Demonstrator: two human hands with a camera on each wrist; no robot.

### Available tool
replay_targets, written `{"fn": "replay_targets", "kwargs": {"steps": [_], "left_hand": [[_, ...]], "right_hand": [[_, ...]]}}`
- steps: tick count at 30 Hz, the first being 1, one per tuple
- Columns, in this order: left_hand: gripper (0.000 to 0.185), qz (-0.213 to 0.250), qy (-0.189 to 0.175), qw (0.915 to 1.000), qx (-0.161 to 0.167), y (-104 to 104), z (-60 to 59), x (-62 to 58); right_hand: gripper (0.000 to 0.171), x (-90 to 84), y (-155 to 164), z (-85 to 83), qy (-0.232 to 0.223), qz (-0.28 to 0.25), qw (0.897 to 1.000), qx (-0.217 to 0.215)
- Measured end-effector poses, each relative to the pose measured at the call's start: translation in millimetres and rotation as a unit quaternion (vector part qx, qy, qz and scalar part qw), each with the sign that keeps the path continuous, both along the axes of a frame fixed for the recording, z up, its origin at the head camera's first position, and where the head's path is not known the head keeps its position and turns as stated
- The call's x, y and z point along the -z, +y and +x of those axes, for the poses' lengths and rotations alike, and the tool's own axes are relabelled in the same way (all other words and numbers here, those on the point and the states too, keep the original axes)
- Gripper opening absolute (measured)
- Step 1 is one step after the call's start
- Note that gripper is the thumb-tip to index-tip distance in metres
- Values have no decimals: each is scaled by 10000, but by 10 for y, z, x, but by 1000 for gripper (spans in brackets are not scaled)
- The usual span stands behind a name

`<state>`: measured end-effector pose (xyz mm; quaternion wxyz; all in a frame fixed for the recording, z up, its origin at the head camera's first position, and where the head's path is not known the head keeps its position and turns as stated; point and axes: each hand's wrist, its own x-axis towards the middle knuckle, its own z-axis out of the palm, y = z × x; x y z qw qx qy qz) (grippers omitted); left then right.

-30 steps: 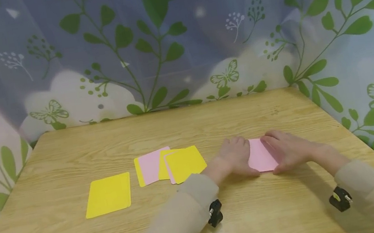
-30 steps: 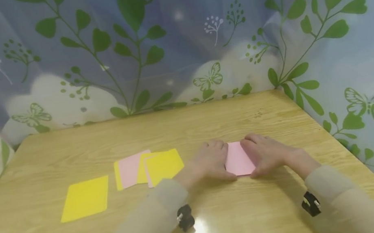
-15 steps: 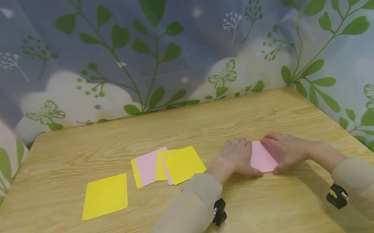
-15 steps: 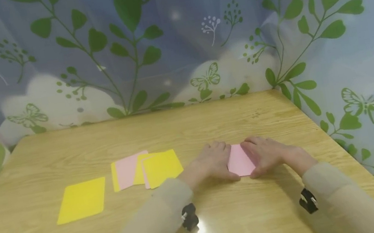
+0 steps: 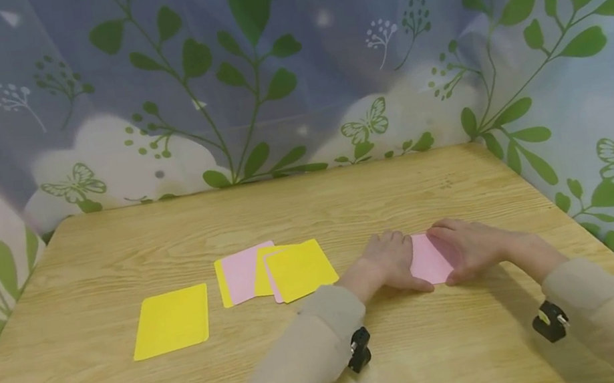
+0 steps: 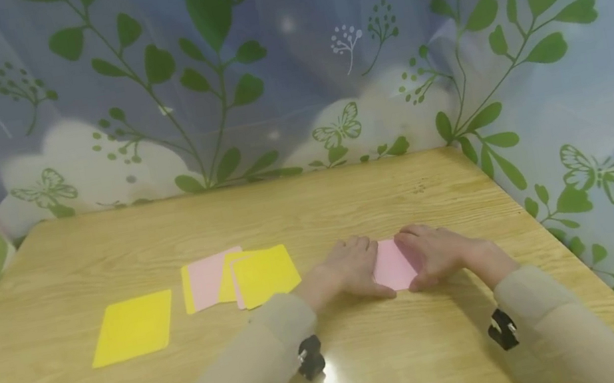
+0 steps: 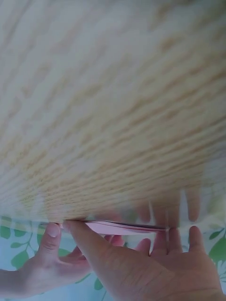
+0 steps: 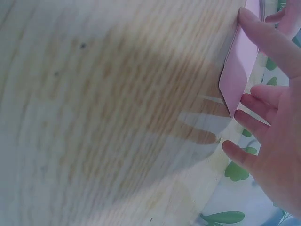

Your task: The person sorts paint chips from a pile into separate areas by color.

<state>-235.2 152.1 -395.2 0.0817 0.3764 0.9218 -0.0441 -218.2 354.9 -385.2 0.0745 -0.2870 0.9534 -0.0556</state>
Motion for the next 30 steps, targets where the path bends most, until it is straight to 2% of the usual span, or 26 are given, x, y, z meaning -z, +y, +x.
{"fn": "replay_targets", "kwargs": {"steps": [4,8,14,18,24,30], "left_hand": [[101,-68,77,9999,-7,-56,-21,-27],[95,59,250,9997,-22,-159,-88,-60],[63,229,705,9971,-160,-382,-186,-196],[46,489,876,9947,-221,-593,-210,-266],[35,819,1220,9890,-167,-977,-221,-231],[31,929,1248,9869,-437,-1392,-206,-193]], "right_hand": [[86,-23,-34,-12,80,-12,10000,2],[82,-48,-87,-39,317,-272,9991,-51],[69,-92,-236,-146,997,-435,9933,-389],[60,-113,-385,-230,1320,-331,9891,-556],[56,-165,-656,-309,1409,-135,9877,-662],[60,-222,-964,-365,1492,2,9866,-655]]}}
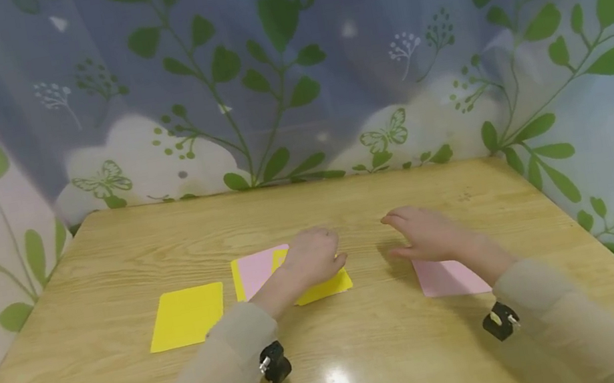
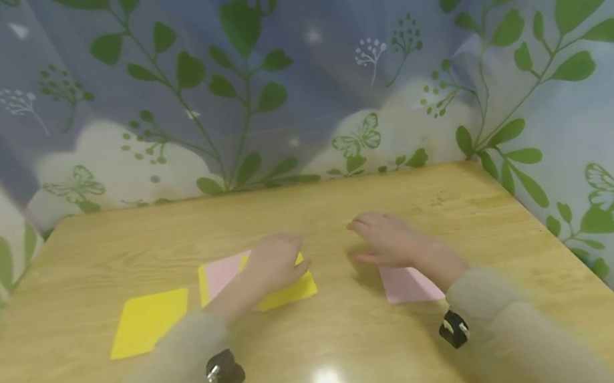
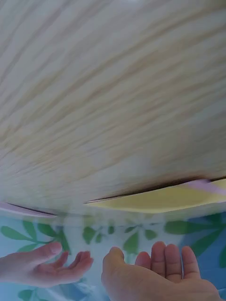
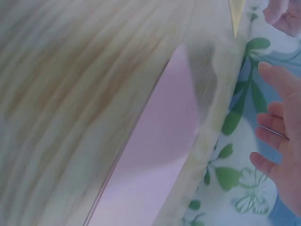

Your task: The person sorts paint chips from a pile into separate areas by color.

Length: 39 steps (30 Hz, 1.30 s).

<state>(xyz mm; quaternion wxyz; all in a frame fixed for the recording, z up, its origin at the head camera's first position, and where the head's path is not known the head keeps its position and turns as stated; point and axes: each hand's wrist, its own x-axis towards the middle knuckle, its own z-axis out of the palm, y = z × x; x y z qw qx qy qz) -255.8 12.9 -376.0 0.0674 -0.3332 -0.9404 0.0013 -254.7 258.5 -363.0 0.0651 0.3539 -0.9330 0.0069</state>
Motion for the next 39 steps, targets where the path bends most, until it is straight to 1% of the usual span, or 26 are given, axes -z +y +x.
{"fn": "replay_targets", "kwargs": {"steps": [2,4,6,11,13,15,19,22,24,27,31,34,36,39], "left_hand": [[31,35,-33,9999,-92,-127,9,16],[31,56,-8,9998,-168,-245,20,30],[32,101,83,9997,-211,-353,30,45],[35,121,222,9987,-443,-579,55,80],[38,117,166,9984,-520,-651,68,90],[42,77,101,9984,-555,-714,78,103],[60,-104,-210,9985,-492,-815,90,136],[77,-208,-463,9978,-422,-866,96,157],[84,-221,-565,9974,-393,-886,100,159],[91,-208,-624,9973,-339,-895,112,145],[98,-155,-811,9963,-240,-887,144,115],[101,-288,-961,9947,-219,-877,162,114],[102,-406,-989,9940,-214,-872,166,129],[100,-445,-986,9939,-191,-865,171,149]], "right_hand": [[62,-14,-91,-4,-72,-6,10000,37],[64,-19,-173,-11,-69,0,10000,-12],[66,-25,-247,-16,-108,-3,9999,-35],[68,-36,-404,-38,-185,27,9998,-62],[70,-33,-449,-49,-245,1,9997,-49],[72,-24,-492,-60,-400,-38,9992,-6],[81,11,-578,-74,-824,37,9966,44],[88,22,-651,-70,-1055,140,9943,-15],[91,19,-706,-64,-1130,194,9934,-72],[93,24,-784,-67,-1278,235,9914,-161],[94,47,-885,-72,-1494,256,9880,-283],[96,85,-951,-82,-1579,392,9863,-255],[97,115,-985,-93,-1650,466,9850,-205],[99,147,-1018,-105,-1765,578,9825,-113]]}}
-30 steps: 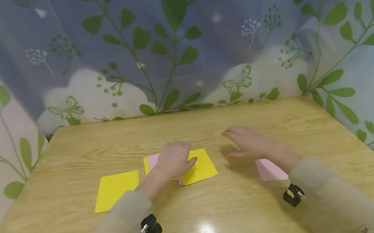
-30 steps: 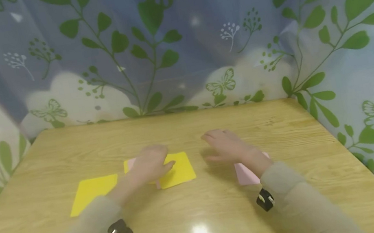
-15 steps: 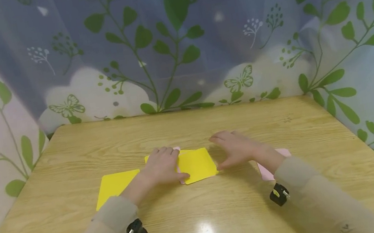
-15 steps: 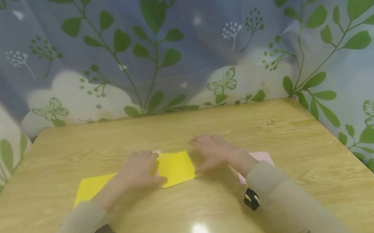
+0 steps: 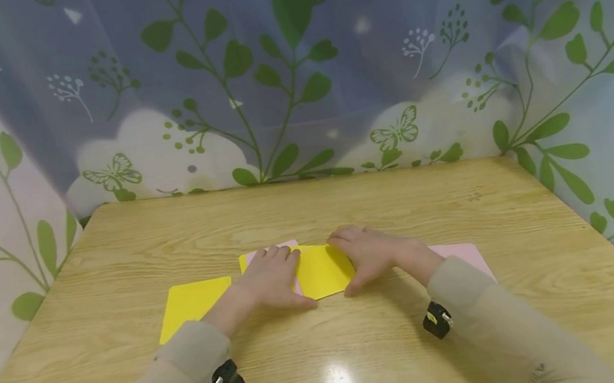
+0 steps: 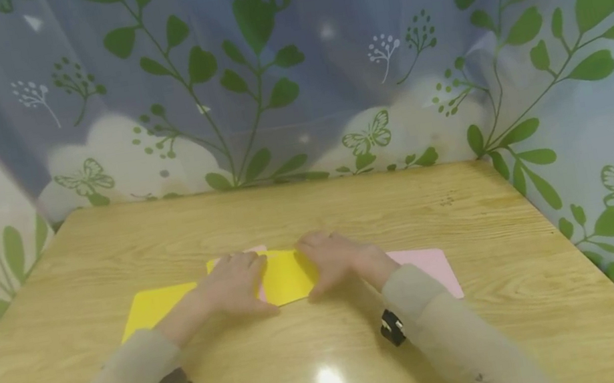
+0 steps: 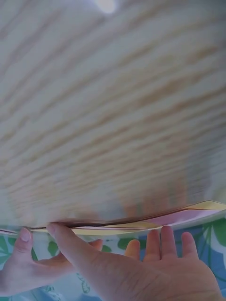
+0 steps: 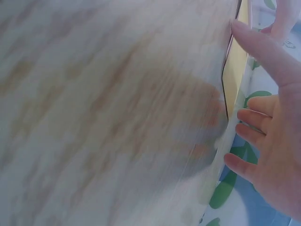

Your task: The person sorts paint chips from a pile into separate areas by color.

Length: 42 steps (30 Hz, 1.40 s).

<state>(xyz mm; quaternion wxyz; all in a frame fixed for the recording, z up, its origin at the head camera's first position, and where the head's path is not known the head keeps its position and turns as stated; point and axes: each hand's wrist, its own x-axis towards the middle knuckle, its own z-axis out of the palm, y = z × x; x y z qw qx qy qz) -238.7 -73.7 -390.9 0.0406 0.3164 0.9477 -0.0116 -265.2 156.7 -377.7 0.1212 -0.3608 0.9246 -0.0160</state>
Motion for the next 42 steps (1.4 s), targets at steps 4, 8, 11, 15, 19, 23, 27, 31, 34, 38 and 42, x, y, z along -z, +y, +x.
{"fn": "replay_targets", "kwargs": {"steps": [4,8,11,15,19,23,27,31,34,38,42], "left_hand": [[97,36,8,10000,-3,10,1,14],[93,-36,28,10000,-32,20,1,7],[92,-70,42,10000,-21,32,7,-6],[92,-142,96,9999,-6,42,7,-10],[94,-217,138,9997,-33,40,-2,-8],[94,-239,125,9996,-37,40,-10,-12],[93,-310,166,9994,19,44,-9,-19],[92,-432,291,9986,87,50,-5,-22],[92,-497,360,9980,117,56,-4,-24],[94,-595,363,9975,114,61,-11,-18],[96,-649,358,9972,92,65,-21,-19]], "right_hand": [[100,15,-23,-19,-93,102,9999,40],[99,16,-35,-38,-138,101,9998,47],[97,17,-40,-42,-198,65,9997,90],[96,16,-49,-41,-261,82,9995,127],[95,14,-66,-46,-288,-46,9996,40],[95,13,-87,-56,-322,-107,9994,37],[95,10,-109,-65,-394,-77,9991,105],[96,9,-127,-70,-440,-64,9989,142],[95,12,-132,-72,-439,-89,9989,138],[95,8,-129,-69,-444,-109,9988,147],[96,-4,-127,-63,-441,-86,9988,216]]}}
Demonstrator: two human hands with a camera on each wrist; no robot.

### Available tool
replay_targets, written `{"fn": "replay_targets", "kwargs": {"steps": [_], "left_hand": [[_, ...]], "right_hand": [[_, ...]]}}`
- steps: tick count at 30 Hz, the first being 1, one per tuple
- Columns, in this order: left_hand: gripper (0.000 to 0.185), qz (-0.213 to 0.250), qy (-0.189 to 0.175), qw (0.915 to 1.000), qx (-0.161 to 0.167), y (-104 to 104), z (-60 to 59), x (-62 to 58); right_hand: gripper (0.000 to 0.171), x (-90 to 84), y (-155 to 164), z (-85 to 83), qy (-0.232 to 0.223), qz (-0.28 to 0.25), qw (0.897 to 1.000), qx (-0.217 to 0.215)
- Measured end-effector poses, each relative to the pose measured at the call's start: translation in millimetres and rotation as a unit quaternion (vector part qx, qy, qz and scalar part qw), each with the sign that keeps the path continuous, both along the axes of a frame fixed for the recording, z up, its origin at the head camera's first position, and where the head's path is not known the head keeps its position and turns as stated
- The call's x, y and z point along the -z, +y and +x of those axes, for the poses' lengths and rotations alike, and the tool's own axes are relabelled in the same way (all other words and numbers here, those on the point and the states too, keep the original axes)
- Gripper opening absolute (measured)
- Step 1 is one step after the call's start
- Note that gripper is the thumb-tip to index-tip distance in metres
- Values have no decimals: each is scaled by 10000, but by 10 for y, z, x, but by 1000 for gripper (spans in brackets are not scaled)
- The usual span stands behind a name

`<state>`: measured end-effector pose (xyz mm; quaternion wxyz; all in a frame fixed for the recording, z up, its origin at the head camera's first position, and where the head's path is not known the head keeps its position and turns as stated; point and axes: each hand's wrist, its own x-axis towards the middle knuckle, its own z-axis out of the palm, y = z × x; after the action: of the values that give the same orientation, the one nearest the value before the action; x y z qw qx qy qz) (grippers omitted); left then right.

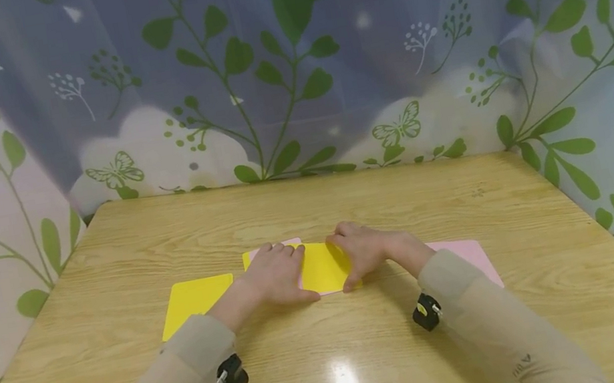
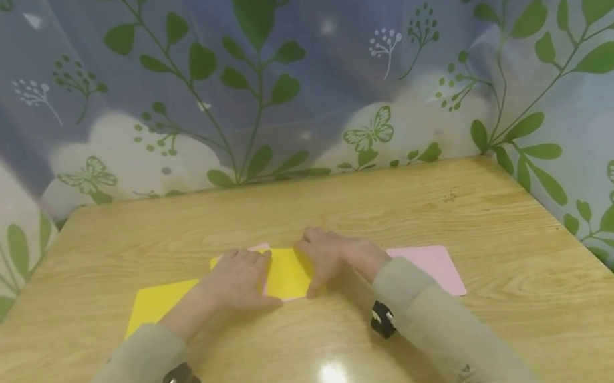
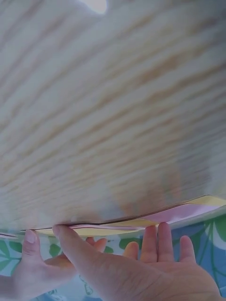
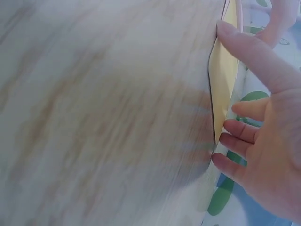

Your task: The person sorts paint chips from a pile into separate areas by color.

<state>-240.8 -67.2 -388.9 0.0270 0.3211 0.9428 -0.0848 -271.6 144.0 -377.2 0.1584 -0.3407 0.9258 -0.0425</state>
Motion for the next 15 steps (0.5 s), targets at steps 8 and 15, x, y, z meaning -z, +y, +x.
{"fn": "replay_targets", "kwargs": {"steps": [8,15], "left_hand": [[99,-72,-35,10000,-14,15,-15,18],[98,-33,-13,10000,1,7,-19,11]], "right_hand": [[100,11,-8,-6,-11,281,9995,157],[95,8,-17,-16,-27,303,9995,124]]}}
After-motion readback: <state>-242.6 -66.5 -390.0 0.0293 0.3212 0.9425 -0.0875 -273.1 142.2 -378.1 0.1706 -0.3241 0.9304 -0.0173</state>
